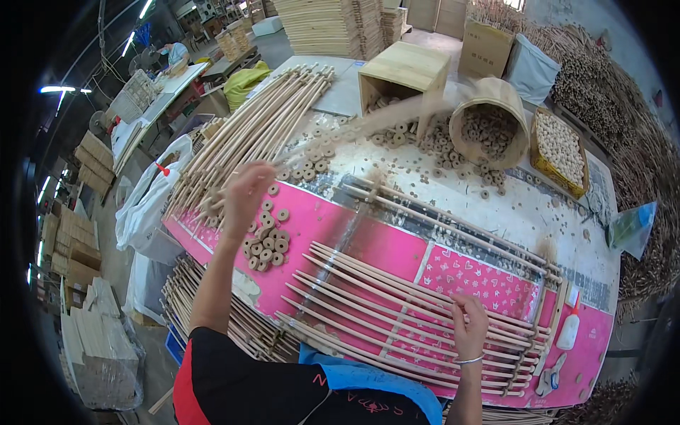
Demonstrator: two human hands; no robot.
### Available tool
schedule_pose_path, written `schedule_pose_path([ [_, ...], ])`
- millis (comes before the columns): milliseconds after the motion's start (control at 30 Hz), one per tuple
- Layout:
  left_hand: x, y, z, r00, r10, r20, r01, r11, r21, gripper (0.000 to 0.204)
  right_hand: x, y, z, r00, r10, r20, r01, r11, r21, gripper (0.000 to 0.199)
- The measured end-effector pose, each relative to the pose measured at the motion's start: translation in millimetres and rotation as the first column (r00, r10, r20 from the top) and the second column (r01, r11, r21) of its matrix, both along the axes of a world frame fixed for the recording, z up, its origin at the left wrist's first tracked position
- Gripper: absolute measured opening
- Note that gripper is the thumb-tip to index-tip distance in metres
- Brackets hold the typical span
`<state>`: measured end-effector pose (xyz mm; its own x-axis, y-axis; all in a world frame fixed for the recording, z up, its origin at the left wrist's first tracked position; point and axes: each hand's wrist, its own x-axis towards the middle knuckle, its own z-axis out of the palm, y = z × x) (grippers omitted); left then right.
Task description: Assembling wooden frame structures by applying glue to wooden sticks and attaching circular connectors.
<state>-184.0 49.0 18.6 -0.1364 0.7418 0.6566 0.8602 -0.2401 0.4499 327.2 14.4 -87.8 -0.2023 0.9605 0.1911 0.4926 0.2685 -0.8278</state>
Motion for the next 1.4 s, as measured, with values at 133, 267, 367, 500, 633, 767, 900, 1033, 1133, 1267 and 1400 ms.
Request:
schedule_pose_path([
  [133, -68.8, 15.3, -2.0, 0.971, 0.238, 0.007, -0.238, 0.970, 0.042, 0.012, -16.6, 2.2, 4.6, 1.000, 0.022, -0.002, -0.022, 1.000, -0.009, 0.017],
  [267, -142.1, 51.6, -44.1, 0.899, 0.433, -0.063, -0.428, 0.900, 0.079, 0.014, -33.5, 3.8, 10.3, 0.999, 0.033, -0.001, -0.033, 0.998, -0.045, 0.019],
  [367, -173.9, 89.0, -79.5, 0.845, 0.529, -0.077, -0.527, 0.849, 0.046, 0.015, -36.3, 2.8, 12.5, 1.000, 0.016, 0.023, -0.015, 0.998, -0.065, 0.019],
  [500, -205.3, 124.4, -111.3, 0.789, 0.611, -0.058, -0.614, 0.785, -0.081, 0.016, -37.6, 3.1, 13.6, 0.999, -0.014, 0.039, 0.018, 0.995, -0.098, 0.020],
  [633, -220.4, 141.5, -129.2, 0.748, 0.659, -0.081, -0.663, 0.736, -0.138, 0.016, -39.1, 3.4, 14.4, 0.997, -0.038, 0.063, 0.046, 0.991, -0.126, 0.019],
  [767, -220.2, 154.7, -146.0, 0.747, 0.653, -0.128, -0.665, 0.735, -0.132, 0.016, -38.0, 1.5, 12.6, 0.994, -0.068, 0.090, 0.079, 0.988, -0.135, 0.018],
  [900, -249.6, 153.1, -163.1, 0.776, 0.602, -0.187, -0.627, 0.766, -0.140, 0.018, -39.2, 7.0, 10.8, 0.992, -0.054, 0.115, 0.070, 0.988, -0.139, 0.017],
  [1033, -258.8, 144.1, -164.2, 0.790, 0.566, -0.237, -0.610, 0.765, -0.205, 0.018, -41.4, 11.9, 14.0, 0.993, -0.036, 0.110, 0.050, 0.991, -0.126, 0.018],
  [1133, -252.7, 142.9, -165.8, 0.781, 0.526, -0.337, -0.608, 0.765, -0.214, 0.022, -39.3, 8.8, 16.2, 0.997, -0.051, 0.064, 0.061, 0.985, -0.161, 0.019],
  [1267, -229.0, 137.4, -152.2, 0.735, 0.521, -0.435, -0.615, 0.781, -0.104, 0.032, -33.5, 1.2, 14.8, 0.997, -0.065, 0.039, 0.071, 0.982, -0.178, 0.020],
  [1400, -101.7, 158.1, -113.3, 0.903, 0.268, -0.337, -0.278, 0.961, 0.020, 0.030, -30.3, -4.9, 10.7, 0.995, -0.091, 0.040, 0.094, 0.992, -0.082, 0.017],
])
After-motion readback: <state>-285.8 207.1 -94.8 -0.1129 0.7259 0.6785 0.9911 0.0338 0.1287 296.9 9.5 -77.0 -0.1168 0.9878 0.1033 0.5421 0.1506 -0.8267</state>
